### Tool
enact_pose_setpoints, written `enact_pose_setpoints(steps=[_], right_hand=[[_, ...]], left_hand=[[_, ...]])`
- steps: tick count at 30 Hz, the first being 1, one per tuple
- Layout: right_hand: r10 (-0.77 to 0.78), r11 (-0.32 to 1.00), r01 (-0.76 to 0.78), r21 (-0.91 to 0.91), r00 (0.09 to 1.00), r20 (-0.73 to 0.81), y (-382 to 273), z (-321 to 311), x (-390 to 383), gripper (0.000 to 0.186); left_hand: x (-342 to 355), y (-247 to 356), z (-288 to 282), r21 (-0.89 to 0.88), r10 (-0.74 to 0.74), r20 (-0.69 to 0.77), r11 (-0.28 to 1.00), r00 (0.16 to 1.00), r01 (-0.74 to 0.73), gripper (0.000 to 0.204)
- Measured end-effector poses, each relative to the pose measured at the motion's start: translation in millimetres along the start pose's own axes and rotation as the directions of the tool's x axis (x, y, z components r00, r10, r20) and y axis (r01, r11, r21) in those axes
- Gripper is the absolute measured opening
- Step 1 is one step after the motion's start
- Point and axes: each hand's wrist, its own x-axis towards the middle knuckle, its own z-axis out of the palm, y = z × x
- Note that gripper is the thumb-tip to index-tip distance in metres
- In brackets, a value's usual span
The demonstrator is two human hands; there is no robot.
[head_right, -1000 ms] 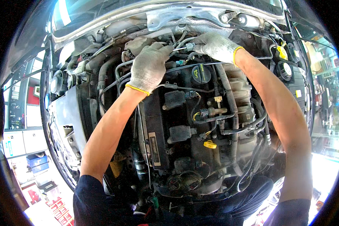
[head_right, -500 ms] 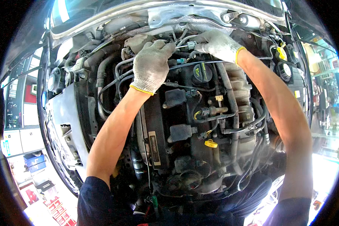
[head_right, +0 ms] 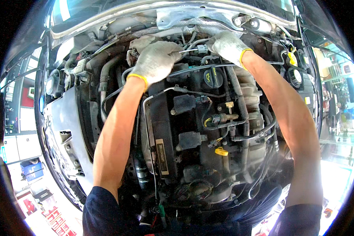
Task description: The person works inside a car engine bay, using a screwdriver to loosen and remove bolts and clips while adjusting hoses and connectors. The person repeatedly reaches into the engine compartment to manipulate components and reposition parts.
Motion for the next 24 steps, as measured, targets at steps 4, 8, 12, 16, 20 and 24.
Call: enact_pose_setpoints(steps=[4, 8, 12, 16, 20, 24], right_hand=[[-0.17, 0.871, 0.159, -0.465, 0.985, 0.019, 34.8, -11.3, 14.2, 0.023], [0.086, 0.99, -0.066, 0.121, 0.983, -0.165, 38.2, -7.1, 5.5, 0.023], [0.149, 0.966, -0.118, 0.231, 0.981, -0.121, 41.1, -3.9, -13.8, 0.025], [0.131, 0.734, 0.066, 0.676, 0.963, -0.236, 30.9, 1.7, -35.0, 0.021], [0.107, 0.606, 0.151, 0.781, 0.958, -0.267, 48.5, -12.1, -36.4, 0.022], [0.024, 0.739, 0.115, 0.664, 0.98, -0.196, 63.9, -40.1, -22.8, 0.023]], left_hand=[[-9.2, 23.0, 39.2, 0.171, 0.147, -0.404, 0.982, 0.903, -0.084, 0.015], [-15.5, 14.3, 36.0, 0.218, 0.184, -0.451, 0.972, 0.873, -0.092, 0.017], [-12.8, 17.0, 35.3, 0.207, 0.182, -0.462, 0.974, 0.868, -0.094, 0.019], [-17.4, 18.5, 30.6, 0.207, 0.155, -0.436, 0.976, 0.886, -0.069, 0.016], [-14.2, 19.0, 36.5, 0.217, 0.149, -0.421, 0.974, 0.895, -0.061, 0.017], [-9.6, 20.5, 37.6, 0.194, 0.154, -0.416, 0.978, 0.896, -0.078, 0.019]])
